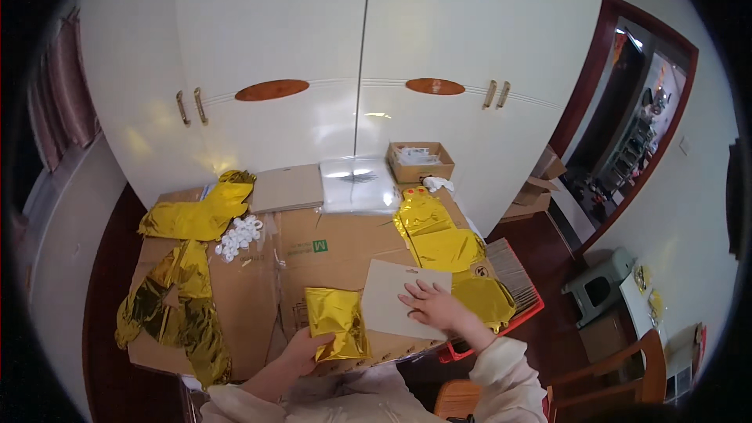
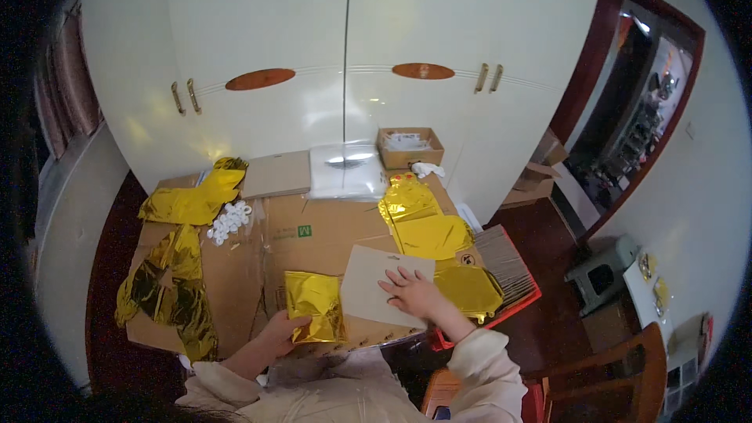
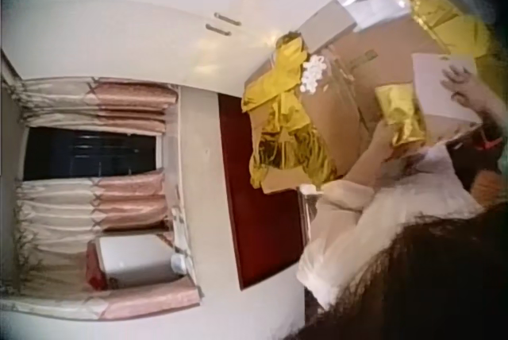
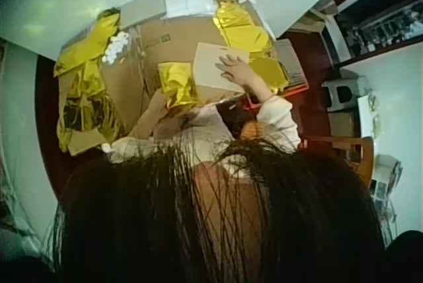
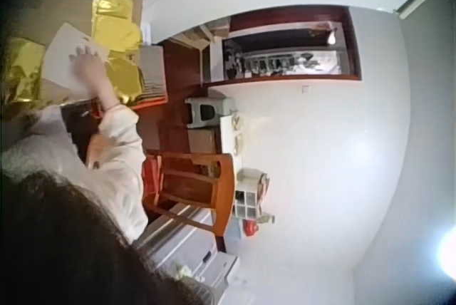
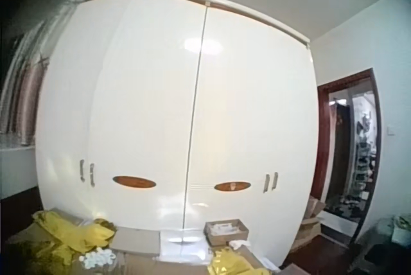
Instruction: Folding gold foil bags and placing them into a cardboard box.
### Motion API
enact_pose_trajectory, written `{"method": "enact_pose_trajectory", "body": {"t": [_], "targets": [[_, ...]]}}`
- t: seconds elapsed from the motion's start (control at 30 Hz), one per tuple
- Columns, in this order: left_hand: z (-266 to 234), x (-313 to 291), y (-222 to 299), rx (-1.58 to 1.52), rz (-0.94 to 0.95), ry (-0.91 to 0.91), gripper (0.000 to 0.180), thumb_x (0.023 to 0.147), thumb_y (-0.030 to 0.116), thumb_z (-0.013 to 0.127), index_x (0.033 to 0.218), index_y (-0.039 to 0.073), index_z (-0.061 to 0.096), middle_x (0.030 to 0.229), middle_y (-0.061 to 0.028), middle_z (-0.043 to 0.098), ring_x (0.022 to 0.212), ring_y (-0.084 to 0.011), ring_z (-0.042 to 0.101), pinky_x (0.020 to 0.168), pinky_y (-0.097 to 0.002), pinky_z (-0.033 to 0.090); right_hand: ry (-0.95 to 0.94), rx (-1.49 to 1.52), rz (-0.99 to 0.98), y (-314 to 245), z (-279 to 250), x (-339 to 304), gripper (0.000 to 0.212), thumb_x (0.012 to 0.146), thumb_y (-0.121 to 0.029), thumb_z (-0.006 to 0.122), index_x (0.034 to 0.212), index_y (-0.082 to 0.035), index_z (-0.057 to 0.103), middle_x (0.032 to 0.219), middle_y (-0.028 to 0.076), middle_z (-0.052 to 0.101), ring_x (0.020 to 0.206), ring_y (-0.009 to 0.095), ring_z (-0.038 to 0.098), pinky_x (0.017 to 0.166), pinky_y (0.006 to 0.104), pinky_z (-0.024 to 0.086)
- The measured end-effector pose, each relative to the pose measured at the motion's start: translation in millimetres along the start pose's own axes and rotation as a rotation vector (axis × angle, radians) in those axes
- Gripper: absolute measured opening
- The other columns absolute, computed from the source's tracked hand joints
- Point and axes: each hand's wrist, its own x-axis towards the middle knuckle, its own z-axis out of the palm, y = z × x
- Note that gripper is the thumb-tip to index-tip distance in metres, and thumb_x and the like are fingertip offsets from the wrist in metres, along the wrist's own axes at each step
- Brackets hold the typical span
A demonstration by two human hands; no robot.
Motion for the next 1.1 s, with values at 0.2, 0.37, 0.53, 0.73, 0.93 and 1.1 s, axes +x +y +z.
{"method": "enact_pose_trajectory", "body": {"t": [0.2, 0.37, 0.53, 0.73, 0.93, 1.1], "targets": [[-25, -11, -50, -0.313, 0.112, 0.111, 0.027, 0.094, 0.003, 0.057, 0.12, -0.001, 0.053, 0.114, -0.0125, 0.062, 0.098, -0.0241, 0.064, 0.088, -0.0412, 0.053, 0.222, 0.094, 0.197, -111, 1, 27, 0.048, 0.093, -0.034, 0.053, 0.133, -0.007, 0.054, 0.133, 0.013, 0.058, 0.117, 0.032, 0.059, 0.088, 0.0423, 0.053], [2, -11, -61, -0.393, 0.119, 0.13, 0.028, 0.094, 0.004, 0.057, 0.121, 0.0, 0.053, 0.118, -0.0107, 0.061, 0.102, -0.0244, 0.062, 0.09, -0.0409, 0.052, 0.202, 0.331, 0.148, -102, -20, 42, 0.048, 0.098, -0.03, 0.047, 0.137, -0.003, 0.047, 0.136, 0.017, 0.054, 0.121, 0.036, 0.054, 0.098, 0.0421, 0.047], [19, -5, -59, -0.344, 0.072, 0.081, 0.03, 0.094, 0.005, 0.057, 0.123, -0.001, 0.052, 0.12, -0.0113, 0.06, 0.106, -0.0242, 0.061, 0.092, -0.0395, 0.051, 0.26, 0.452, -0.237, -90, -18, 54, 0.051, 0.098, -0.03, 0.047, 0.142, -0.005, 0.042, 0.147, 0.017, 0.041, 0.14, 0.034, 0.033, 0.114, 0.0484, 0.027], [29, -4, -39, -0.214, -0.04, 0.091, 0.03, 0.096, 0.004, 0.055, 0.125, -0.001, 0.051, 0.123, -0.0123, 0.059, 0.109, -0.0231, 0.06, 0.093, -0.0371, 0.051, 0.144, 0.225, -0.279, -94, 3, 60, 0.056, 0.098, -0.036, 0.047, 0.144, -0.006, 0.039, 0.152, 0.014, 0.035, 0.145, 0.03, 0.025, 0.117, 0.0514, 0.018], [10, 6, -45, -0.215, -0.111, 0.06, 0.033, 0.098, 0.006, 0.052, 0.13, 0.001, 0.048, 0.121, -0.0107, 0.06, 0.106, -0.0243, 0.063, 0.092, -0.0413, 0.053, 0.173, 0.115, -0.304, -93, 13, 66, 0.057, 0.096, -0.038, 0.048, 0.144, -0.007, 0.041, 0.151, 0.012, 0.037, 0.143, 0.028, 0.028, 0.116, 0.0512, 0.02], [3, -34, -25, -0.116, -0.201, 0.016, 0.032, 0.098, 0.013, 0.053, 0.127, 0.001, 0.048, 0.122, -0.0104, 0.059, 0.107, -0.0196, 0.061, 0.092, -0.034, 0.051, 0.179, 0.059, -0.302, -94, 11, 67, 0.058, 0.096, -0.04, 0.048, 0.143, -0.008, 0.042, 0.149, 0.012, 0.04, 0.142, 0.028, 0.031, 0.116, 0.0514, 0.021]]}}
